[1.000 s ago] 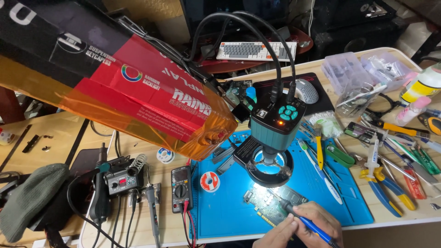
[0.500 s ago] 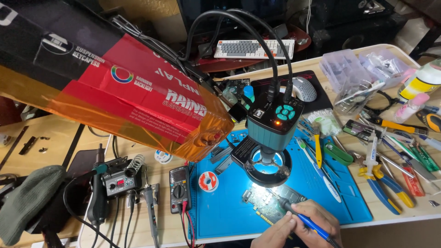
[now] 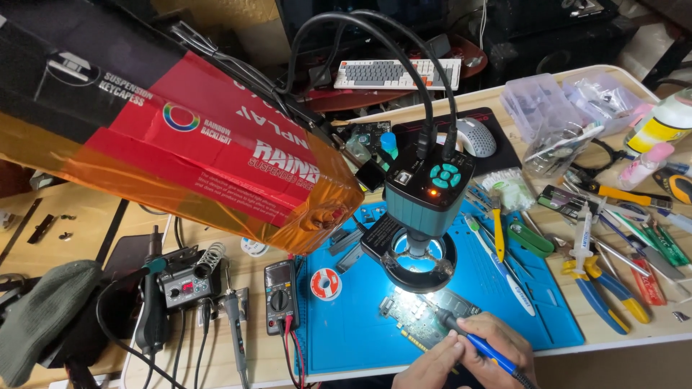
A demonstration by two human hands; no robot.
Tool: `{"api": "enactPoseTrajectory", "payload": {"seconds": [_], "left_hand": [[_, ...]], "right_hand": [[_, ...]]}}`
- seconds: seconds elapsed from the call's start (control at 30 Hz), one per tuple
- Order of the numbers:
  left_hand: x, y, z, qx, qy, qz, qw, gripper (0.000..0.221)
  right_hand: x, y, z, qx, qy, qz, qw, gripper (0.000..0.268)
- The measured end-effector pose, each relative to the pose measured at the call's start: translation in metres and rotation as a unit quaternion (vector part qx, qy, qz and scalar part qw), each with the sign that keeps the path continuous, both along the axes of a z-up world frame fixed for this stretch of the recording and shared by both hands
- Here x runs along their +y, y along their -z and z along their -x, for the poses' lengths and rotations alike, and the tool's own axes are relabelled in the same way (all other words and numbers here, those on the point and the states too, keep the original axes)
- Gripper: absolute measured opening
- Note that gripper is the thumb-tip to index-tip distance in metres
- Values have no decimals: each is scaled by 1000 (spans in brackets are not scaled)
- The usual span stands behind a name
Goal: Inspecting and repairing a motherboard using a heat gun, probe, and digital microscope on a repair bench.
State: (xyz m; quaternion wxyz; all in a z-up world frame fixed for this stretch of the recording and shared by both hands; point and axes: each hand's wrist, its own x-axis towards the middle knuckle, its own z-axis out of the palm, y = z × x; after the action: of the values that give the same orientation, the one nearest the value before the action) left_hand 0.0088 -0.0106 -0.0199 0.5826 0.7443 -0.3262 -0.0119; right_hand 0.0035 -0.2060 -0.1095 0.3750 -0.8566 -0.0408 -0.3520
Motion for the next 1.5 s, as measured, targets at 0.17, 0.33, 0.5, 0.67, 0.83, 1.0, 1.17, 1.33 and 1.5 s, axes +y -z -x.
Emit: {"api": "enactPoseTrajectory", "payload": {"seconds": [0.17, 0.33, 0.5, 0.67, 0.83, 1.0, 1.17, 1.33, 1.5], "left_hand": [[1, -1, -1, 10, 8, -11, 1000, 49], [1, 3, -1, 5, 6, -24, 1000, 49], [1, 2, -2, 9, 15, -21, 1000, 49], [3, 3, -5, 16, 14, -13, 1000, 49], [0, 16, -7, -11, -31, -57, 998, 44], [-4, -4, -9, -15, -28, -47, 998, 37], [-6, -7, -11, -1, -49, -36, 998, 37], [-4, 19, -17, -123, -59, -49, 989, 39], [-4, 28, -20, -178, -85, -65, 978, 30]], "right_hand": [[0, 0, 0, -6, 4, -5, 1000, 21], [-1, 1, 1, 3, 6, 7, 1000, 25], [-1, 3, 1, 11, 8, 0, 1000, 23], [1, -8, 0, 15, 8, -3, 1000, 22], [5, -19, -2, -41, -21, -9, 999, 18], [1, -18, -4, -41, -32, 1, 999, 21], [9, -42, -6, -64, -34, 16, 997, 12], [18, -49, 1, -86, -40, 14, 995, 14], [21, -43, 16, -82, -82, 27, 993, 25]]}}
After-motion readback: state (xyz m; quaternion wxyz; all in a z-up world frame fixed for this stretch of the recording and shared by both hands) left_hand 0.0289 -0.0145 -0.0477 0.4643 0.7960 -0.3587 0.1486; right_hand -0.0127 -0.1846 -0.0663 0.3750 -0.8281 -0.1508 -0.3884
